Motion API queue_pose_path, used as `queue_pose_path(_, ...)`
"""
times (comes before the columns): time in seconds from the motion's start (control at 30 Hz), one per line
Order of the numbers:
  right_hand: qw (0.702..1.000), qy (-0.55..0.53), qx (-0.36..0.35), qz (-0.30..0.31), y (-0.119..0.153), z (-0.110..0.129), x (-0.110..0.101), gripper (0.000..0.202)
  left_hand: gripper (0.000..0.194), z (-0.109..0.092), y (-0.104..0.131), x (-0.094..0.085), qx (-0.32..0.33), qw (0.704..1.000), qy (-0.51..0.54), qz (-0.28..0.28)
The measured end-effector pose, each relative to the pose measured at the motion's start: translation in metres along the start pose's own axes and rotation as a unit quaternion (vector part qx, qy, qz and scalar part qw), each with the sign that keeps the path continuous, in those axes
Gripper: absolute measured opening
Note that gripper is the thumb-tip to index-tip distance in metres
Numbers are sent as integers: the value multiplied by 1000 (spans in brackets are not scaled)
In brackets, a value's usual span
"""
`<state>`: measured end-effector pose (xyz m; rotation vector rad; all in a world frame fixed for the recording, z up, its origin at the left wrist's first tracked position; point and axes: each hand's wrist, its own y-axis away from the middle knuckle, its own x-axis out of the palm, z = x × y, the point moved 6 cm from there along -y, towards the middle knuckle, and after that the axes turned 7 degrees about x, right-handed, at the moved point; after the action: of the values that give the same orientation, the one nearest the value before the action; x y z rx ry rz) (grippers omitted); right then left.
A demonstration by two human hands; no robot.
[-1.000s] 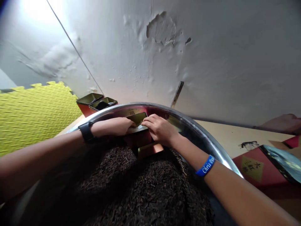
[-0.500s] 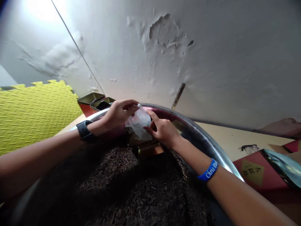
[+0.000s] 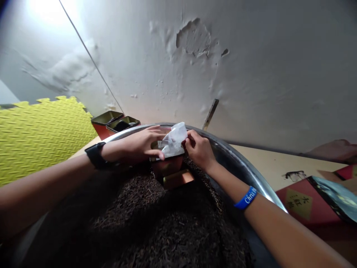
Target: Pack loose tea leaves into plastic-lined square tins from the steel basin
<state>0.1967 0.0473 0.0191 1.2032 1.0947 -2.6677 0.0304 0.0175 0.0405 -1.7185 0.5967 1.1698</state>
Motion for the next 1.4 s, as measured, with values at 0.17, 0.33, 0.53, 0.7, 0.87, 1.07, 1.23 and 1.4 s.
queue_pose_path(0.17, 999, 4, -10, 45, 2, 0, 7, 22, 18, -1, 0, -6, -3, 995, -90, -35)
queue_pose_path(0.33, 996, 48, -31, 72, 11, 8, 18, 52, 16, -3, 8, -29, -53, 975, -60, -206)
queue_pose_path(0.53, 977, 117, -47, 173, 10, 2, 37, 41, 29, -11, 7, -29, -55, 985, -14, -160)
queue_pose_path(0.7, 997, 34, -70, -18, 2, 20, -7, 39, 40, -7, 6, -17, -86, 996, -3, -11)
queue_pose_path(0.87, 972, 65, -220, -49, 16, 73, -23, 48, 39, -9, 5, 0, -23, 999, 29, 19)
queue_pose_path(1.07, 964, 180, -166, 103, 11, 66, 7, 28, 45, -17, 2, 7, -17, 994, 53, 89)
queue_pose_path(1.23, 959, 244, -50, 137, 0, 26, 14, 24, 26, 19, 15, 0, -118, 990, -50, 54)
queue_pose_path(1.4, 961, 223, -15, 161, -1, 18, 20, 52, 57, 37, 25, 2, -157, 984, -59, 57)
